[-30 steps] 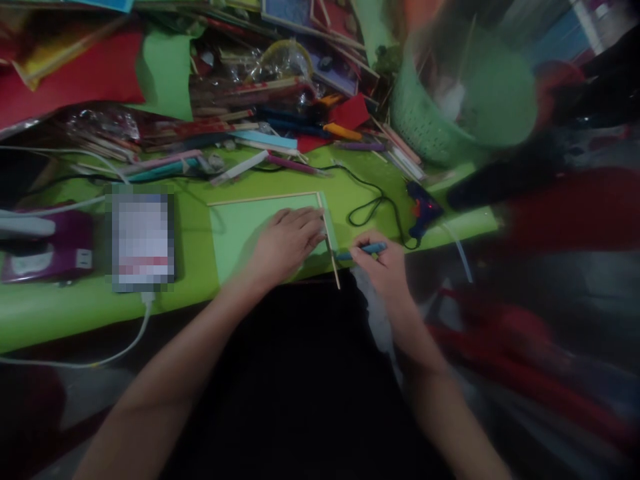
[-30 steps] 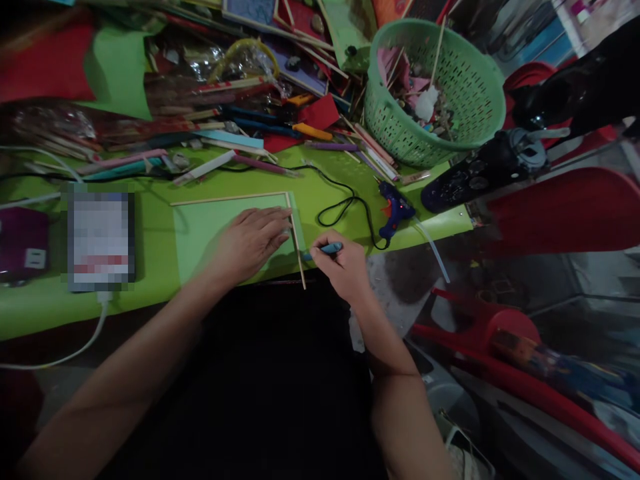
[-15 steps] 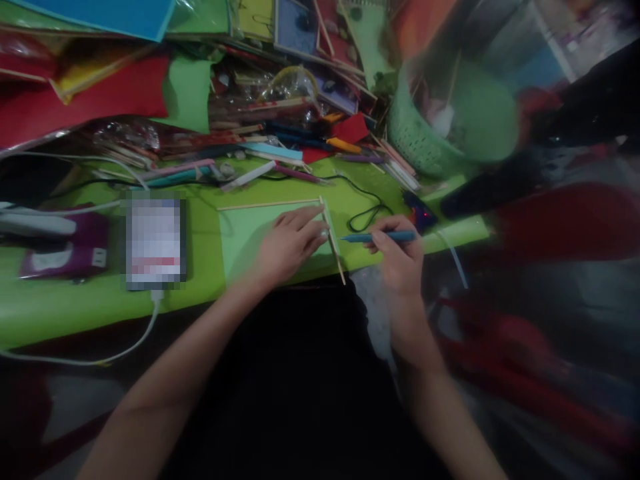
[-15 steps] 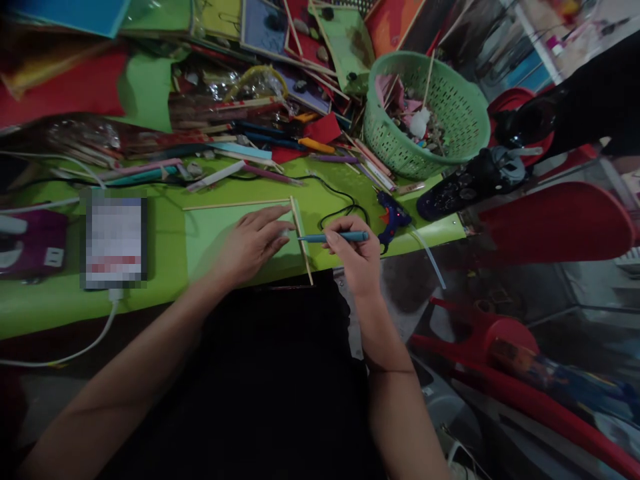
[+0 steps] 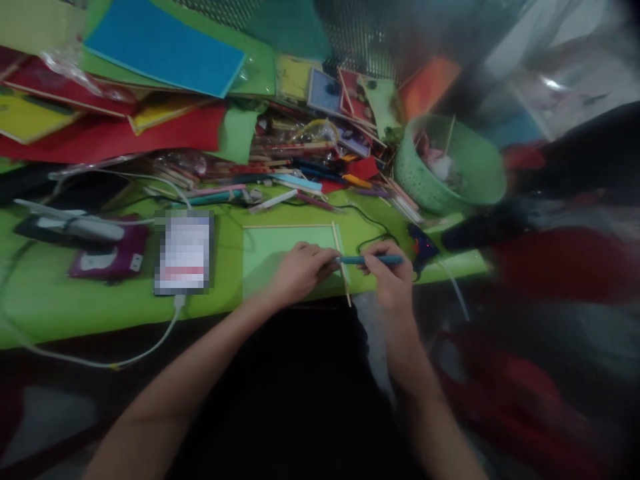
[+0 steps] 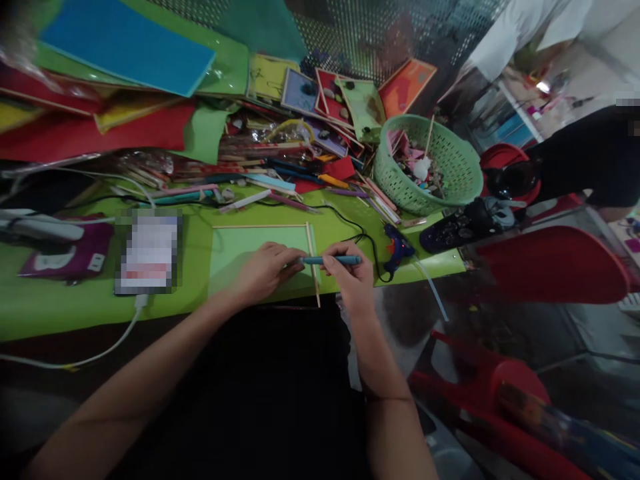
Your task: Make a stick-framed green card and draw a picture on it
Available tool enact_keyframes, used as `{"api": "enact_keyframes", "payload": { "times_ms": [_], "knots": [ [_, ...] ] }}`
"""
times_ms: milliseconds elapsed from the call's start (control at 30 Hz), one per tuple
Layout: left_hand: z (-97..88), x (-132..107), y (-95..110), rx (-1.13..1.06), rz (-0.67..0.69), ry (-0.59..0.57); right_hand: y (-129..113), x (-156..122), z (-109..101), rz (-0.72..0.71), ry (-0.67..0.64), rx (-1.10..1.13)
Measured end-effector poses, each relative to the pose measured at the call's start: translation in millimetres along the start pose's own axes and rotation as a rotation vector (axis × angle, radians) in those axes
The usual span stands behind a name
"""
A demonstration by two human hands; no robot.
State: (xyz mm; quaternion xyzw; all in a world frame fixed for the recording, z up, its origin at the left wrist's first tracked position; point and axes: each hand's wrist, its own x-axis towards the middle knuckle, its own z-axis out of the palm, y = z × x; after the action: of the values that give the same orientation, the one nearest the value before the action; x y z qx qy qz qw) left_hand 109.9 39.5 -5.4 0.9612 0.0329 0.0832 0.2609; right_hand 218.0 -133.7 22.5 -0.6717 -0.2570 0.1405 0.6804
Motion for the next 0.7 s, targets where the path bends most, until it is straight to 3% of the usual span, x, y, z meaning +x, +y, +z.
{"api": "enact_keyframes", "payload": {
  "times_ms": [167, 367, 500, 600, 700],
  "knots": [
    [-1.5, -1.6, 6.6, -0.020, 0.006, 0.012, 0.4, 2.4, 4.9, 0.013, -0.010, 0.032],
    [0.8, -8.2, 9.9, -0.026, -0.021, 0.075, -4.2, -2.7, 26.4, 0.044, 0.088, 0.129],
    [0.2, -12.7, 6.1, -0.046, -0.044, 0.128, -5.5, -2.5, 35.3, 0.064, 0.053, 0.179],
    [-3.0, -17.2, -0.6, -0.077, -0.094, 0.191, -9.8, 13.4, 38.3, 0.091, -0.054, 0.124],
    [-6.0, -26.0, -9.9, -0.151, -0.204, 0.332, -16.1, 46.9, 47.8, 0.015, -0.120, 0.077]
  ]
}}
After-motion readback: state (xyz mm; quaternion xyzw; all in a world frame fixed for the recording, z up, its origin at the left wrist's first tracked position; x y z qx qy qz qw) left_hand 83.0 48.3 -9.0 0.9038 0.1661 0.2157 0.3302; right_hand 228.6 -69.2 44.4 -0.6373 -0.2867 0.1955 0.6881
